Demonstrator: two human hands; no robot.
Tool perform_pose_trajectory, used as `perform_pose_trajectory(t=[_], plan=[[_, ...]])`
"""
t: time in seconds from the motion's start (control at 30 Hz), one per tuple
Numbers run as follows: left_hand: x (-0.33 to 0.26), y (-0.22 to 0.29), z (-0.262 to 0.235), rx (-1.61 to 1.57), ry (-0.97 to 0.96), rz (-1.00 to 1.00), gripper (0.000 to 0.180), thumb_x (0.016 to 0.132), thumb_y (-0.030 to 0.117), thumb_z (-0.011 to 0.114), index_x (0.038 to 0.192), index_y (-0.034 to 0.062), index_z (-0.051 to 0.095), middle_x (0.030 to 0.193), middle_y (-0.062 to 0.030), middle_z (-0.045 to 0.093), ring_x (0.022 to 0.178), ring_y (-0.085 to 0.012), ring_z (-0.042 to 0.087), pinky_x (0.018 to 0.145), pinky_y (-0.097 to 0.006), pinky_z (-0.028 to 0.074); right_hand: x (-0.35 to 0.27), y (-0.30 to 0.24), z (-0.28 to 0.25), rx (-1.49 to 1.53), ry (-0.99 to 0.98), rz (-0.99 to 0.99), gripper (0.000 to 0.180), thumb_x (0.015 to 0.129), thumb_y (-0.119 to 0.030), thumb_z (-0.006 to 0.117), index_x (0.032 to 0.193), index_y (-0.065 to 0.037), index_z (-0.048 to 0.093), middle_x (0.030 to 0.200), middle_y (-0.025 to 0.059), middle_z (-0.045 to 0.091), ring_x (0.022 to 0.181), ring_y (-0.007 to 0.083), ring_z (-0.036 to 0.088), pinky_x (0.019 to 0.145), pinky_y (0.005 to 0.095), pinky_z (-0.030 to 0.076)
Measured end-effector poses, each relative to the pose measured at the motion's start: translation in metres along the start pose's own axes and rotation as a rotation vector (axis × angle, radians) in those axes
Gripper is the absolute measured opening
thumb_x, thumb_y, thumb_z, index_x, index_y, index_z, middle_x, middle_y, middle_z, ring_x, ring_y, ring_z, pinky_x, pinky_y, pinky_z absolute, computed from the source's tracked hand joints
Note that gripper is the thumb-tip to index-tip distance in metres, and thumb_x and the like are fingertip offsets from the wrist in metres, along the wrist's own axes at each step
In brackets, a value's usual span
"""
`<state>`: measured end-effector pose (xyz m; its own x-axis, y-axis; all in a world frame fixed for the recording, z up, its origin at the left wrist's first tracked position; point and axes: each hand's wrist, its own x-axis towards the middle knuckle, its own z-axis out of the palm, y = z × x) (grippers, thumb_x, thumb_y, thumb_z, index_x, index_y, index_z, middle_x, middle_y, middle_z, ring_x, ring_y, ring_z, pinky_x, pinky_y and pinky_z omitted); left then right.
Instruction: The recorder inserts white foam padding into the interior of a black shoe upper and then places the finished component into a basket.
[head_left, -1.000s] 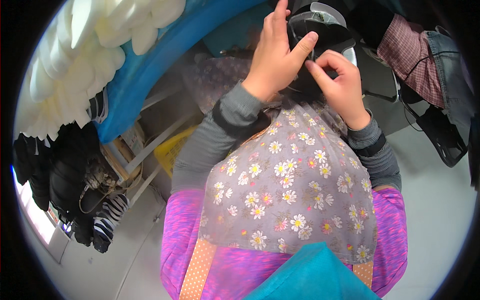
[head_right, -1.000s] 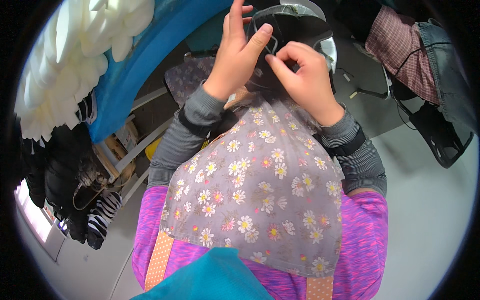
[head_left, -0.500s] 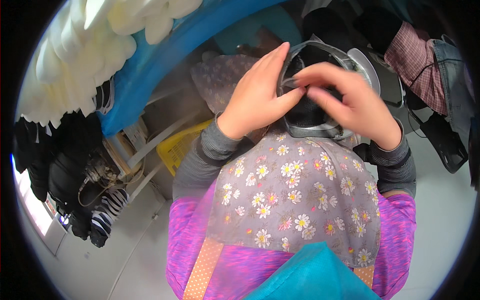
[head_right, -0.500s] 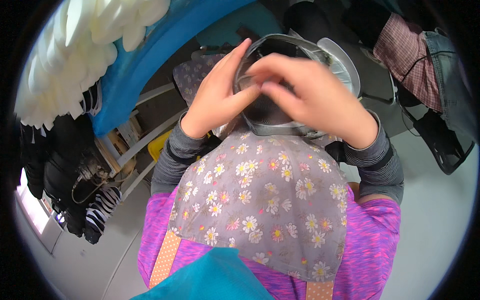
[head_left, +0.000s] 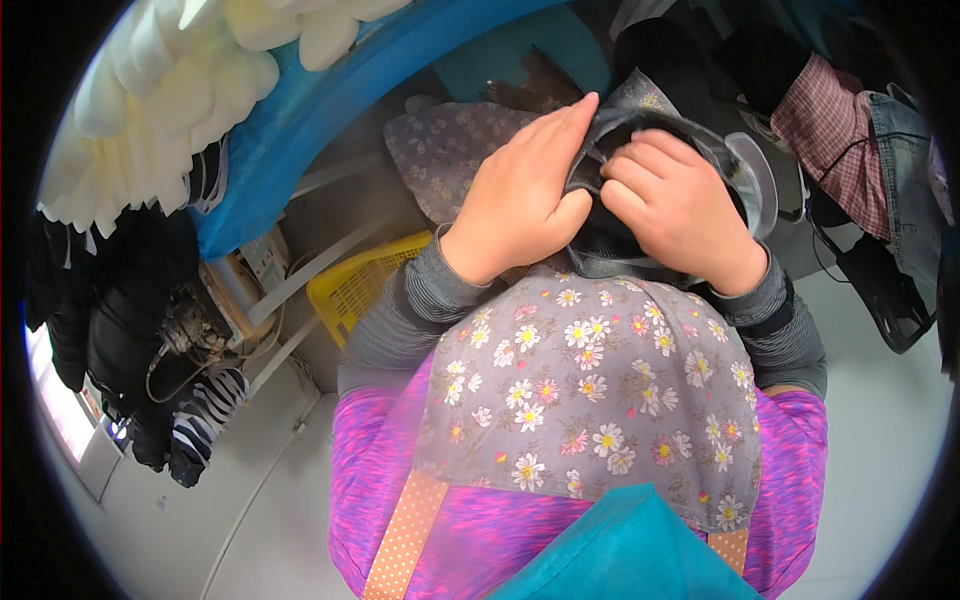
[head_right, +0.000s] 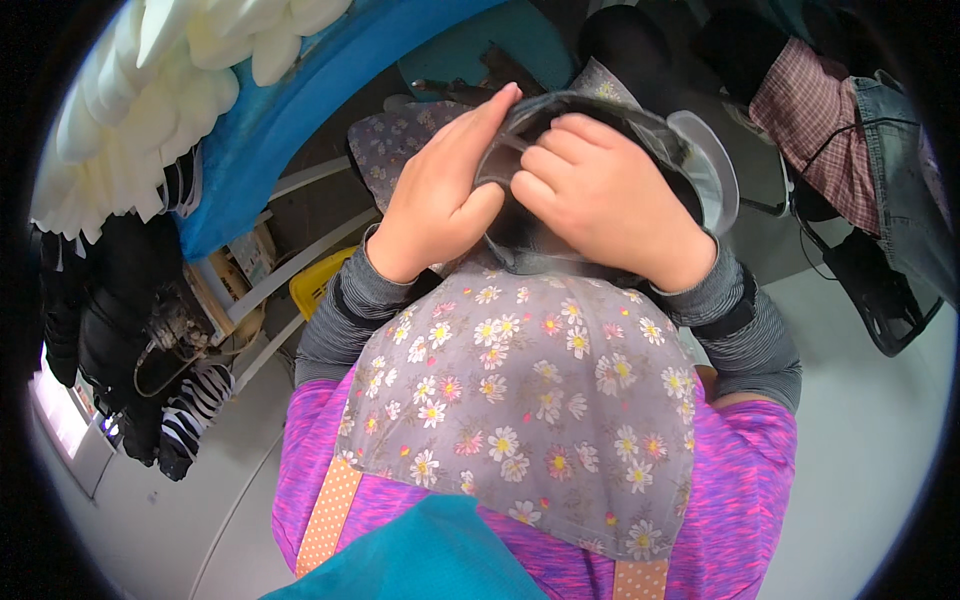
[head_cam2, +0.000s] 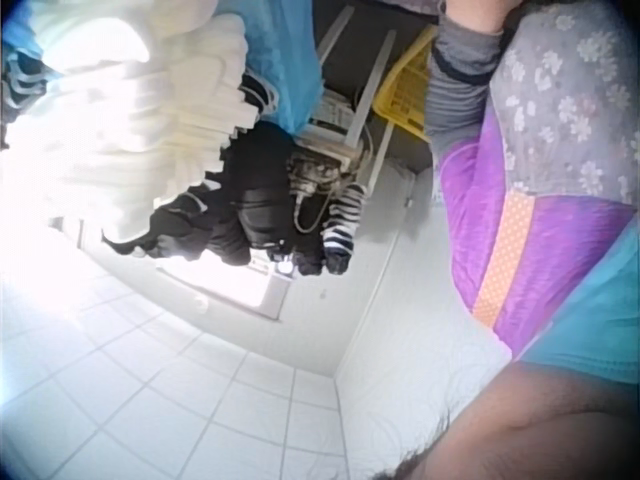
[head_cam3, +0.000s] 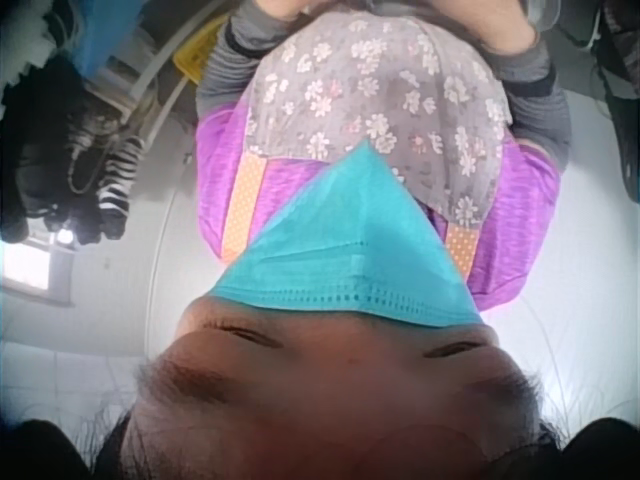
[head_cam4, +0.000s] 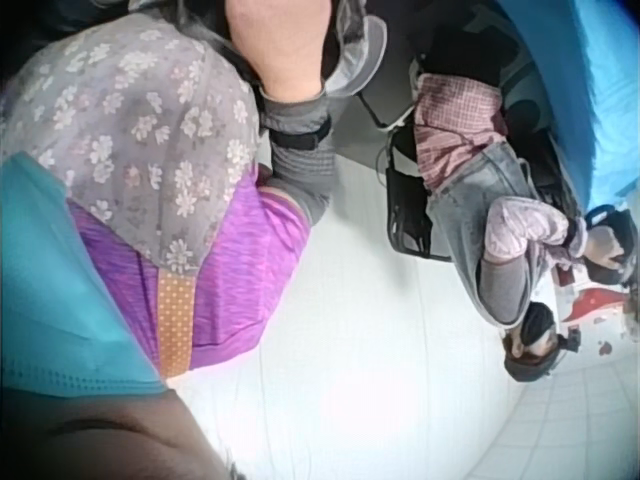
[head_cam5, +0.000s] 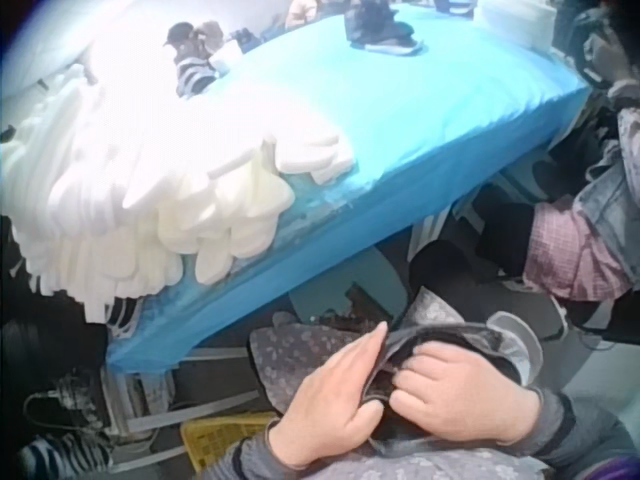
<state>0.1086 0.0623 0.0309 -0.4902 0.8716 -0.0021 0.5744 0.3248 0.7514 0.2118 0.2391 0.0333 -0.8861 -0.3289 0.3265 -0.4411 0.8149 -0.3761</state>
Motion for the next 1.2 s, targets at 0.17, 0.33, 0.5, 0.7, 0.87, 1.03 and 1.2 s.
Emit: perform_pose_trajectory(t=[0.17,0.33,0.5,0.7,0.87,1.03,1.2], plan=[[0.001,0.001,0.001,-0.045,-0.060,0.015,0.071,0.074,0.008,0.049,0.144,0.0010,0.039,0.138,-0.0217,0.051,0.125,-0.0376,0.051,0.106,-0.041,0.041,-0.011,-0.016,0.009,0.256,-0.071,0.121,0.009,0.079,-0.010,0.060,0.081,-0.006,0.052,0.080,0.0047,0.053,0.076,0.0202,0.058,0.057,0.0310,0.049],[0.003,0.002,-0.008,-0.044,-0.096,0.042,0.072,0.074,0.009,0.050,0.144,0.0015,0.040,0.138,-0.0219,0.051,0.125,-0.0380,0.051,0.105,-0.042,0.041,-0.013,-0.005,0.014,0.180,0.249,0.265,0.016,0.080,-0.008,0.069,0.084,-0.003,0.055,0.083,0.0092,0.059,0.073,0.0252,0.062,0.056,0.0328,0.050],[0.005,0.002,-0.009,0.014,-0.095,0.109,0.068,0.077,0.011,0.050,0.143,0.0008,0.041,0.136,-0.0233,0.052,0.123,-0.0387,0.052,0.104,-0.042,0.042,-0.007,-0.002,0.021,0.133,0.387,0.267,0.017,0.080,-0.007,0.071,0.085,-0.003,0.055,0.082,0.0095,0.060,0.070,0.0257,0.063,0.058,0.0326,0.051],[0.005,0.000,-0.008,0.020,-0.095,0.082,0.061,0.084,0.012,0.049,0.142,-0.0020,0.040,0.133,-0.0257,0.053,0.120,-0.0403,0.054,0.102,-0.043,0.043,-0.001,0.003,0.017,0.053,0.348,0.306,0.018,0.079,-0.012,0.073,0.080,-0.005,0.057,0.079,0.0080,0.060,0.071,0.0255,0.062,0.060,0.0335,0.050],[0.003,0.001,-0.012,-0.009,-0.084,0.068,0.061,0.085,0.011,0.048,0.143,-0.0028,0.039,0.131,-0.0275,0.054,0.118,-0.0412,0.054,0.101,-0.042,0.043,0.001,0.009,0.005,-0.049,0.318,0.240,0.021,0.076,-0.018,0.075,0.076,-0.007,0.057,0.075,0.0061,0.059,0.073,0.0252,0.061,0.067,0.0356,0.050],[0.004,0.001,-0.016,-0.093,-0.137,-0.019,0.063,0.081,0.007,0.045,0.144,-0.0013,0.039,0.131,-0.0277,0.054,0.118,-0.0411,0.055,0.101,-0.042,0.043,-0.010,-0.007,0.017,0.044,0.092,0.067,0.022,0.073,-0.017,0.075,0.070,-0.007,0.056,0.066,0.0041,0.055,0.067,0.0234,0.058,0.066,0.0348,0.047],[0.003,0.000,-0.018,-0.097,-0.146,0.015,0.064,0.078,0.006,0.044,0.142,-0.0015,0.042,0.132,-0.0264,0.055,0.120,-0.0397,0.054,0.102,-0.041,0.043,-0.008,0.004,0.011,-0.019,0.286,0.250,0.018,0.076,-0.012,0.073,0.071,-0.008,0.056,0.063,0.0042,0.053,0.059,0.0220,0.057,0.060,0.0333,0.046]])
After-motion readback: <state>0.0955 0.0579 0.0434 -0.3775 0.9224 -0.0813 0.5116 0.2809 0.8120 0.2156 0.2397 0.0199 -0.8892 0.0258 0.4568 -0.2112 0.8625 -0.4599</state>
